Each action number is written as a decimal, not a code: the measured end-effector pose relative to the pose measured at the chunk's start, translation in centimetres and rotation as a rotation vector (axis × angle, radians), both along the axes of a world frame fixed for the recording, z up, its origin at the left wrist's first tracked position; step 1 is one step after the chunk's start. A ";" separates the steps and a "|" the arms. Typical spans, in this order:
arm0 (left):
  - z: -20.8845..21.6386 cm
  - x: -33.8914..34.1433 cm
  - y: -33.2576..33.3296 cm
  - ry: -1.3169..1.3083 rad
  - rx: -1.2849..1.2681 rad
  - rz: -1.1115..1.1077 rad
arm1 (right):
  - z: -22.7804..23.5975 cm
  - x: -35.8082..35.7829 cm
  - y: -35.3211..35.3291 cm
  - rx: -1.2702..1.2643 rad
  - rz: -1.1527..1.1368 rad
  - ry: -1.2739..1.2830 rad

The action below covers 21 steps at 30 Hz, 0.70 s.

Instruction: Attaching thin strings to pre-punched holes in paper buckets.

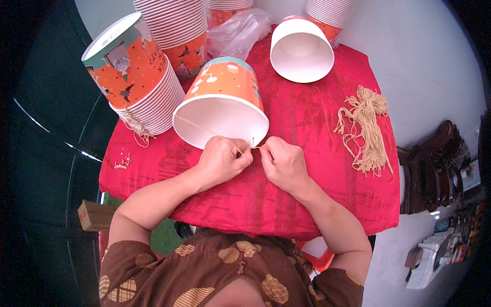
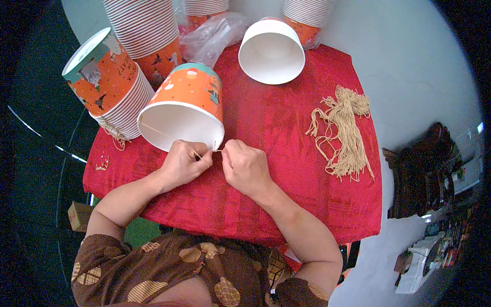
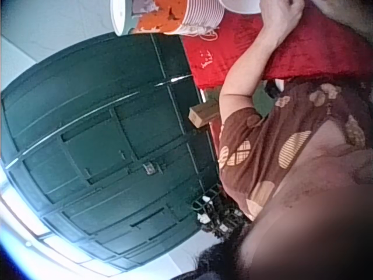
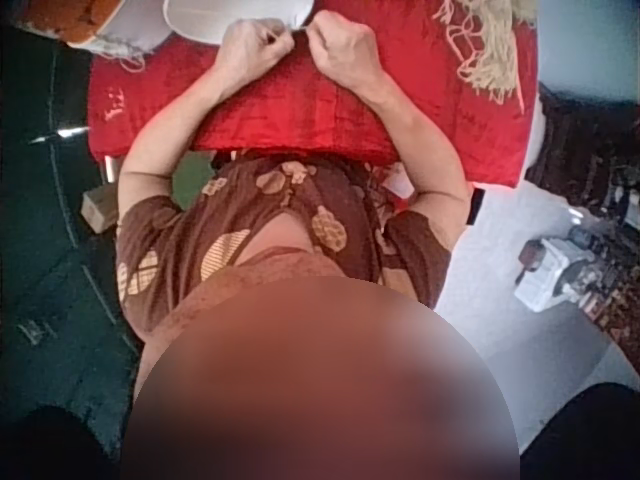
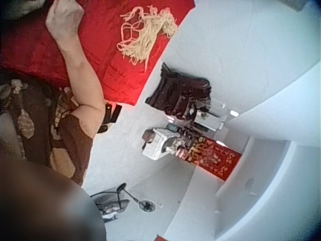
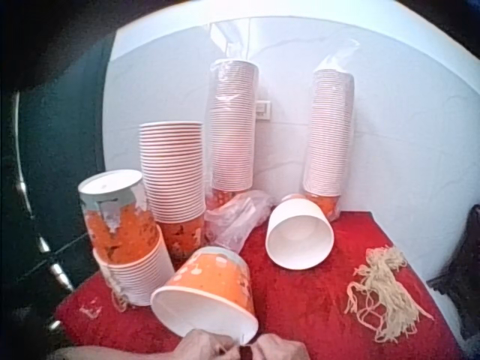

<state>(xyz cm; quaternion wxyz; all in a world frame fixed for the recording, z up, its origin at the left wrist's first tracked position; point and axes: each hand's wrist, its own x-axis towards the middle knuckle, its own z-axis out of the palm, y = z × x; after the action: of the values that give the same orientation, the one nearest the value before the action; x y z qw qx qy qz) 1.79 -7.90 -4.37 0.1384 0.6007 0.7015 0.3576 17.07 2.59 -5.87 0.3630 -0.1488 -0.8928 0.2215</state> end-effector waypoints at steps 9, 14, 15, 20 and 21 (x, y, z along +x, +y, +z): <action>-0.5 0.2 0.1 -0.132 0.079 -0.069 | 0.2 -0.5 0.1 0.043 -0.026 -0.010; -0.8 0.1 0.2 -0.137 0.076 -0.075 | 0.1 -0.6 0.2 0.025 -0.033 -0.031; -0.8 0.1 0.3 -0.152 0.072 -0.075 | 0.2 -0.5 0.3 0.029 -0.032 -0.031; -0.2 0.2 0.4 -0.147 0.013 -0.029 | 0.3 0.2 1.4 -0.054 0.009 -0.085; -0.2 0.3 0.3 -0.139 0.031 -0.024 | 0.6 0.3 1.4 -0.049 0.013 -0.084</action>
<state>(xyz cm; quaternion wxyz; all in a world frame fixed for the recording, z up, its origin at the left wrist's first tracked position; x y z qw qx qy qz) 2.07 -7.65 -4.59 0.1816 0.5848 0.6774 0.4075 17.37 4.00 -5.31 0.3202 -0.1610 -0.9024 0.2393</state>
